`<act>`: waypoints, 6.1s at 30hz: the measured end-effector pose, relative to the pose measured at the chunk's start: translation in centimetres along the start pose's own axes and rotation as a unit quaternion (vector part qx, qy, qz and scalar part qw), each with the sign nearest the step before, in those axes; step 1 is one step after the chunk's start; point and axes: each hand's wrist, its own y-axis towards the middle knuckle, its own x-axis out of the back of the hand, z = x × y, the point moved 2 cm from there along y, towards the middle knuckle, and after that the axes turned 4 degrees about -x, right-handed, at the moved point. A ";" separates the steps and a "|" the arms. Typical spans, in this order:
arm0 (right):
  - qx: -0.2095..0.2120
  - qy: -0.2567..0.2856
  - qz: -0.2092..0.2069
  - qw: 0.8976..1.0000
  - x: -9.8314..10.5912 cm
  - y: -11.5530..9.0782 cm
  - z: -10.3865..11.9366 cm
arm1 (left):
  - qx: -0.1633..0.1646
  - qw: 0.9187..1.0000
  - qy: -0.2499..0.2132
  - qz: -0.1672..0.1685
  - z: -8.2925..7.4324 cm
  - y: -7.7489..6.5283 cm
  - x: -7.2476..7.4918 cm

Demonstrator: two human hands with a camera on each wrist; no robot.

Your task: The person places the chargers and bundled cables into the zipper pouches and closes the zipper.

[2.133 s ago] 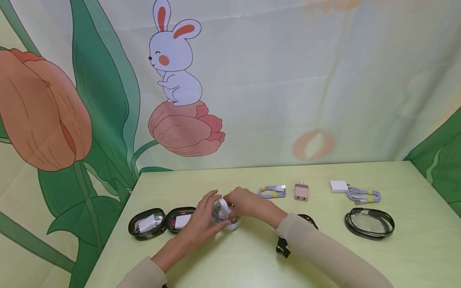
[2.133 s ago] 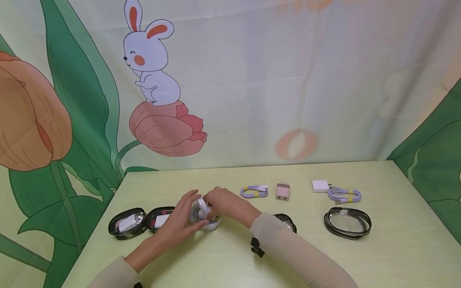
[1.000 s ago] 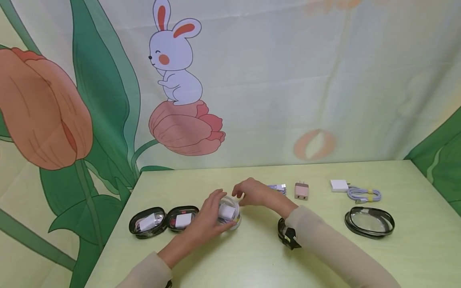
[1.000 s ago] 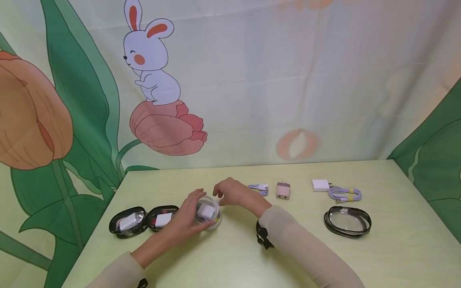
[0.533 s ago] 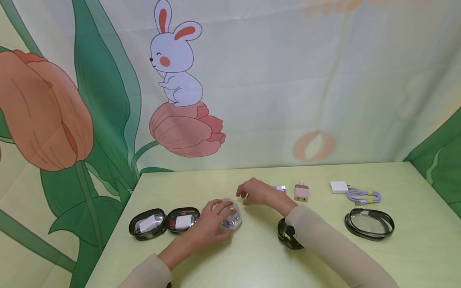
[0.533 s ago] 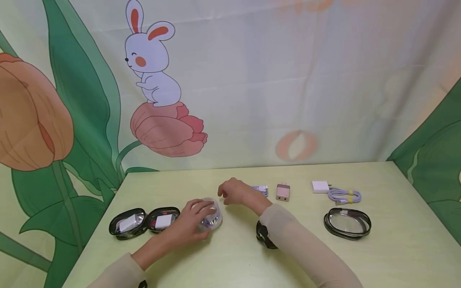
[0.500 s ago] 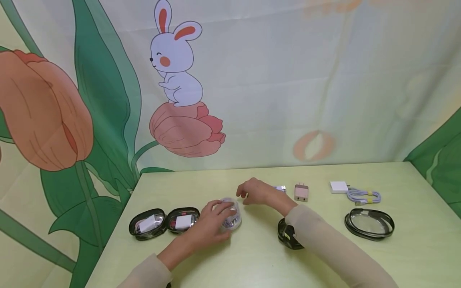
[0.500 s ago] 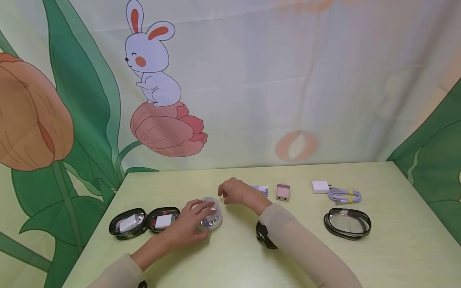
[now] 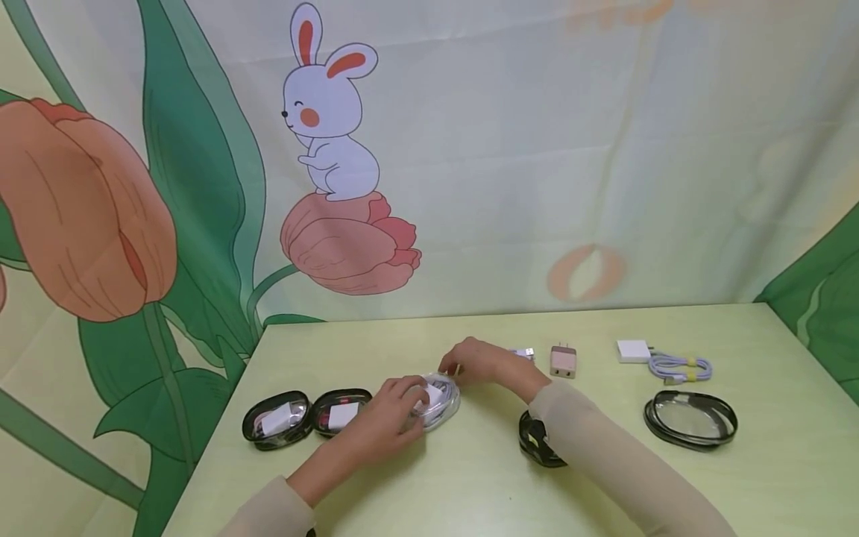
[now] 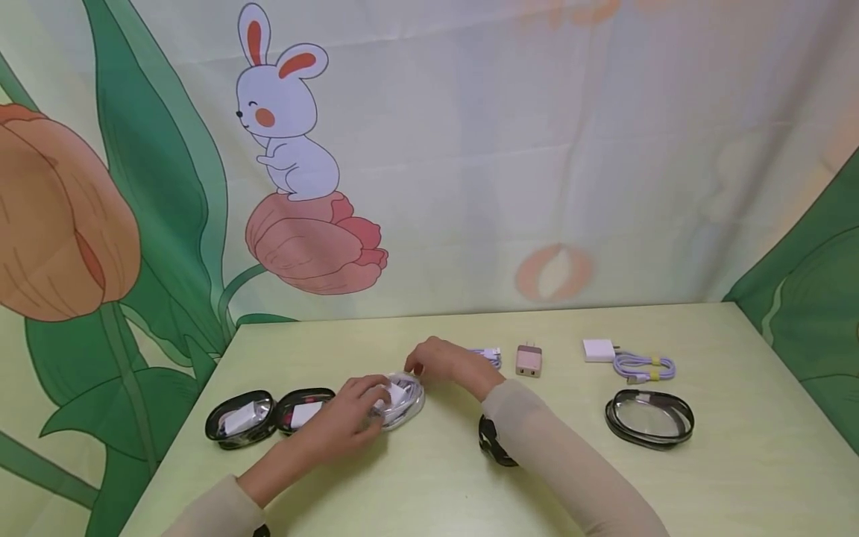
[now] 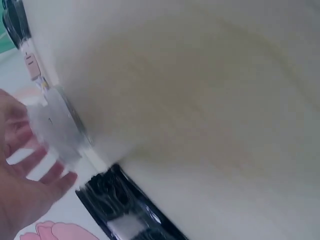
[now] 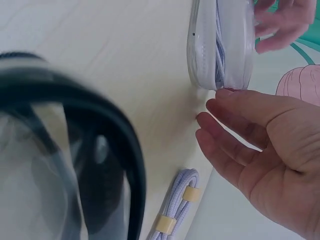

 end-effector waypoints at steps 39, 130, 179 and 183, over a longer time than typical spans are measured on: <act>0.038 -0.066 -0.012 0.997 -0.9 1.4 -0.5 | -0.037 0.999 -0.018 0.022 0.4 0.7 0.2; -0.095 -0.117 -0.119 0.981 -2.9 -3.9 4.3 | -0.114 0.975 0.172 0.080 0.2 0.9 -0.3; -0.102 -0.124 -0.092 0.983 -2.6 -3.7 4.8 | 0.020 0.954 0.277 0.115 -1.1 0.8 -1.0; -0.097 -0.124 -0.103 0.982 -2.1 -3.3 4.5 | 0.047 0.959 0.257 0.108 -1.1 0.5 -0.6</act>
